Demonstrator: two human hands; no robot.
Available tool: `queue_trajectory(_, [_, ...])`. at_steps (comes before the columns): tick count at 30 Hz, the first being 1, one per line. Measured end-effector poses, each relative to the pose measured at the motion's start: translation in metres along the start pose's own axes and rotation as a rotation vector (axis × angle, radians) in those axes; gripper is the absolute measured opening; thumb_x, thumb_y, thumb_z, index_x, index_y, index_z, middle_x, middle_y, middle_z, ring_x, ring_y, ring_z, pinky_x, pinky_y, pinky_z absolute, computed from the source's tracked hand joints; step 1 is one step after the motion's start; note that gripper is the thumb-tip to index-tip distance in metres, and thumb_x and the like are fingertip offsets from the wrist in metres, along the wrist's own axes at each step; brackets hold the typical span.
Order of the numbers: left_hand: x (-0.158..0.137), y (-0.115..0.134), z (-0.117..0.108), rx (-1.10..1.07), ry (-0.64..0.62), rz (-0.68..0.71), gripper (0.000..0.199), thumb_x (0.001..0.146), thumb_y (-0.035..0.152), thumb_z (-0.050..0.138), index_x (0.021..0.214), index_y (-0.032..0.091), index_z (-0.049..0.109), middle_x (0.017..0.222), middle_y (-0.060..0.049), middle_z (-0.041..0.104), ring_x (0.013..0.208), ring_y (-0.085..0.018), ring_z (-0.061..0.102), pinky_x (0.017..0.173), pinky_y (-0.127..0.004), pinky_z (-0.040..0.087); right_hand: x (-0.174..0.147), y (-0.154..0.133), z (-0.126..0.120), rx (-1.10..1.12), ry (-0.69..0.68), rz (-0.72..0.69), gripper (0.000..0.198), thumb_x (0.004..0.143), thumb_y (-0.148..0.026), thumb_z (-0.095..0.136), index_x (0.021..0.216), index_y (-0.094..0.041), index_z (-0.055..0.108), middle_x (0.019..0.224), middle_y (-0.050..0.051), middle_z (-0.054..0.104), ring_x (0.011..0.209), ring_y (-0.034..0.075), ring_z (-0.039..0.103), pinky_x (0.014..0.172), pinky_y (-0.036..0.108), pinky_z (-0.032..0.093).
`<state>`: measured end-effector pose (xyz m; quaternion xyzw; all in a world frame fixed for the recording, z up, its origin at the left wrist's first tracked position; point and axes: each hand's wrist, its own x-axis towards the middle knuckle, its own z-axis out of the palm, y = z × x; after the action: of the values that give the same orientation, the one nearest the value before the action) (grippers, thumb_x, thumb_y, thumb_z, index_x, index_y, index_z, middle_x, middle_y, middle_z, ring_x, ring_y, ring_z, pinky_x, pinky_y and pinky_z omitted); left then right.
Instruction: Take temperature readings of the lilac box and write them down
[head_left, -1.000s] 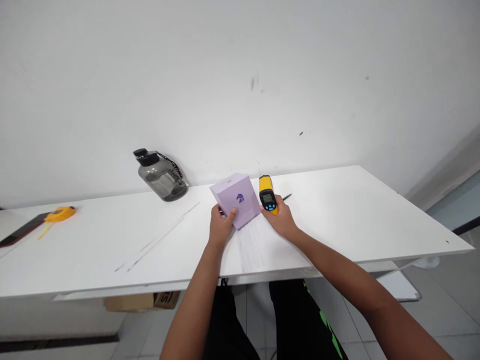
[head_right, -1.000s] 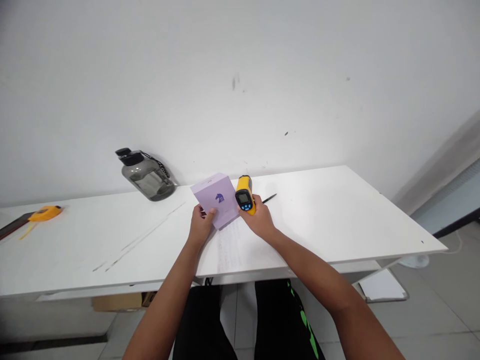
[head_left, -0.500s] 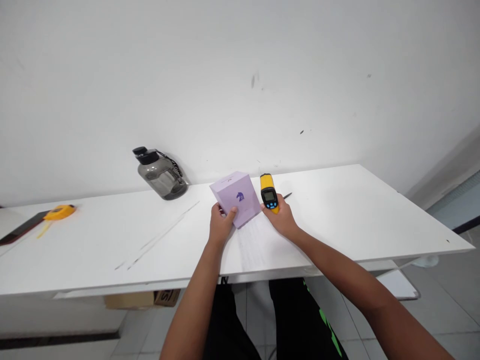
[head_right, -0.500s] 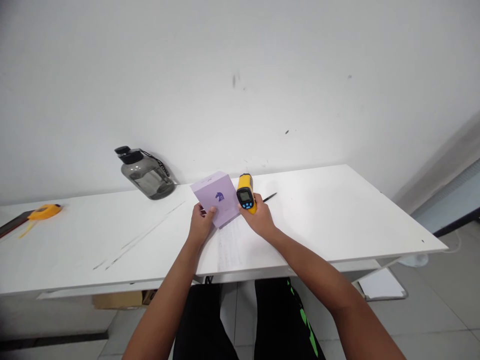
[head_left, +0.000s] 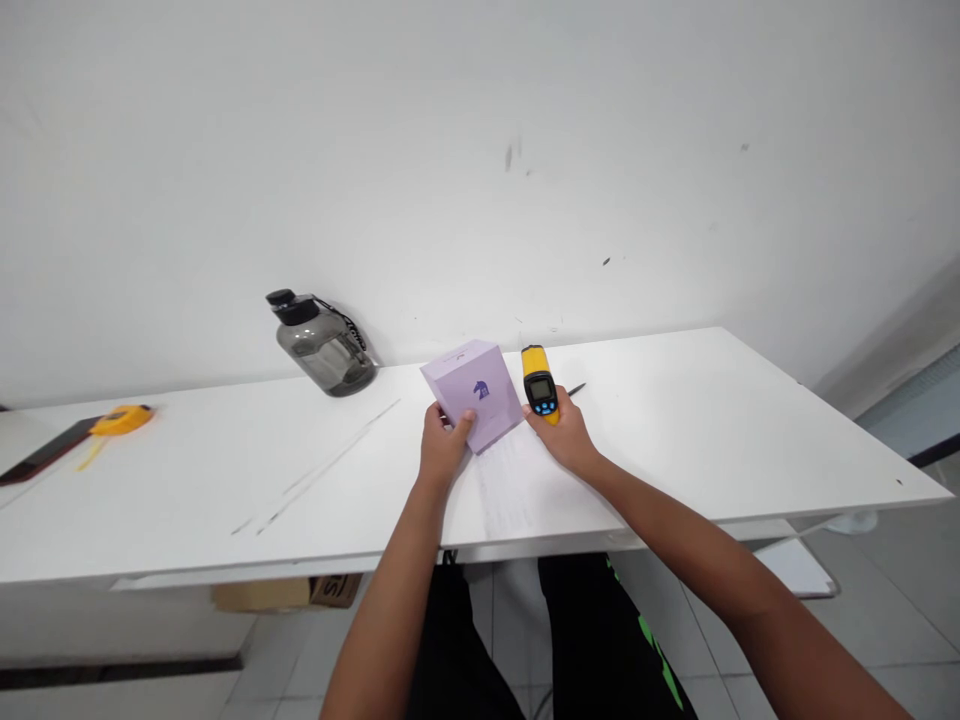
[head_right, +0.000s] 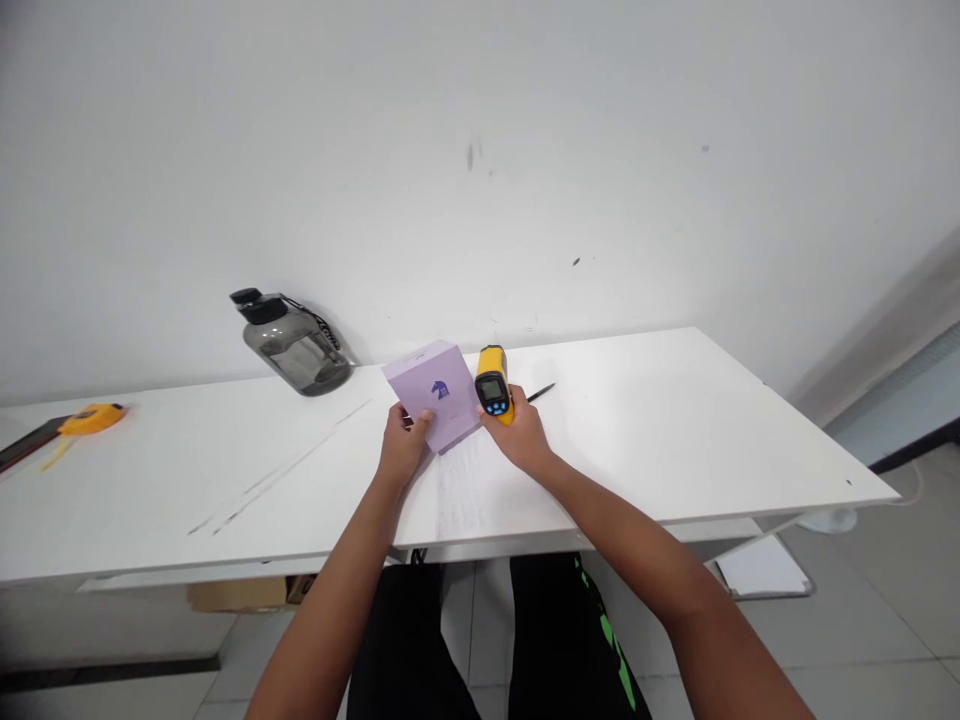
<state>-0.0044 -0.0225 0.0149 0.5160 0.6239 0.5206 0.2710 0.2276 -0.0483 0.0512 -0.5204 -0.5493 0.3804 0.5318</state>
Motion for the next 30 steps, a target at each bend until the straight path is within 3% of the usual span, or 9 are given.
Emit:
queue_trajectory(14, [0.002, -0.007, 0.002, -0.014, 0.004, 0.006, 0.06, 0.084, 0.053, 0.08, 0.131, 0.022, 0.059, 0.133, -0.014, 0.069, 0.113, -0.029, 0.069, 0.098, -0.046, 0.058, -0.002, -0.004, 0.0, -0.015, -0.016, -0.007, 0.05, 0.074, -0.065, 0.073, 0.103, -0.027, 0.058, 0.082, -0.001, 0.069, 0.076, 0.023, 0.066, 0.073, 0.037, 0.052])
queue_trajectory(20, [-0.002, 0.0, 0.004, 0.182, 0.019, 0.038, 0.081, 0.069, 0.049, 0.094, 0.136, 0.024, 0.055, 0.139, -0.014, 0.065, 0.128, -0.034, 0.067, 0.108, -0.051, 0.053, -0.001, -0.005, 0.0, -0.003, -0.013, 0.0, 0.051, 0.072, -0.065, 0.073, 0.102, -0.027, 0.058, 0.081, -0.001, 0.07, 0.076, 0.023, 0.066, 0.074, 0.037, 0.053])
queue_trajectory(30, [-0.002, 0.006, 0.004, 0.167, 0.055, 0.039, 0.079, 0.067, 0.048, 0.096, 0.131, 0.024, 0.057, 0.134, -0.012, 0.062, 0.128, -0.034, 0.066, 0.105, -0.051, 0.055, -0.002, -0.005, 0.001, 0.007, -0.01, 0.005, 0.05, 0.073, -0.065, 0.075, 0.102, -0.027, 0.058, 0.082, -0.001, 0.071, 0.077, 0.024, 0.067, 0.075, 0.037, 0.054])
